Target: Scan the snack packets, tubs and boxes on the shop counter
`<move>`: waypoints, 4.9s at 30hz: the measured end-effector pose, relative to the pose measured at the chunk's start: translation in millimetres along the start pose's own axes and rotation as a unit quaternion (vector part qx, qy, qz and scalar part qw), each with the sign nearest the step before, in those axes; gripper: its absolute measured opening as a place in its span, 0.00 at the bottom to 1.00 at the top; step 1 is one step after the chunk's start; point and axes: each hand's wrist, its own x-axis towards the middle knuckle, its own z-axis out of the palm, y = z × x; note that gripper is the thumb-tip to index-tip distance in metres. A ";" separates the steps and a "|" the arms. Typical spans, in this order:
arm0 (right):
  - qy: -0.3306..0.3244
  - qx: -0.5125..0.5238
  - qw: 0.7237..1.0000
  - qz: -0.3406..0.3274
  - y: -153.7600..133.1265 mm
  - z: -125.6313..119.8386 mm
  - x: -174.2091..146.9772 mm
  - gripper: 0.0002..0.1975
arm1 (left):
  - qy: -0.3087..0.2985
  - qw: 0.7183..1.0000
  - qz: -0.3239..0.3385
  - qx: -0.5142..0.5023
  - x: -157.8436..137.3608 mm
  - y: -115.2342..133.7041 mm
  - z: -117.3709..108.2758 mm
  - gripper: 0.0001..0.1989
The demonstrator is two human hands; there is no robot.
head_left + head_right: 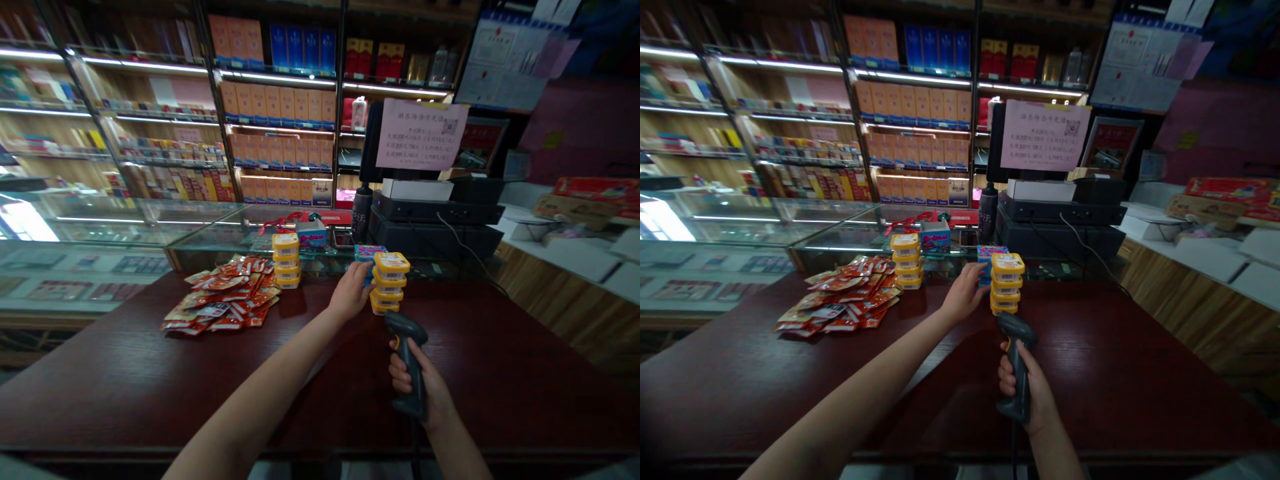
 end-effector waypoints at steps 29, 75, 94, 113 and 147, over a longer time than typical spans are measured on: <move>0.038 -0.022 0.999 -0.003 7.4 6.6 -1.4 0.18 | 0.068 0.961 -0.051 0.263 -15.5 -117.1 -180.5 0.15; 0.108 -0.346 0.931 -0.040 54.7 76.9 -21.6 0.24 | 0.023 0.987 -0.117 0.112 -123.6 -63.3 -62.1 0.14; 0.004 -0.127 0.991 -0.048 34.2 22.7 -17.7 0.15 | -0.084 0.991 -0.093 0.036 -75.0 -40.7 -10.3 0.10; 0.027 -0.118 0.992 -0.036 37.7 23.6 -23.8 0.14 | 0.111 0.936 -0.168 0.289 -60.2 -109.8 -142.9 0.17; 0.085 -0.428 0.900 -0.012 50.7 80.4 -15.2 0.26 | 0.036 0.970 -0.110 0.215 -138.4 -68.5 -96.4 0.09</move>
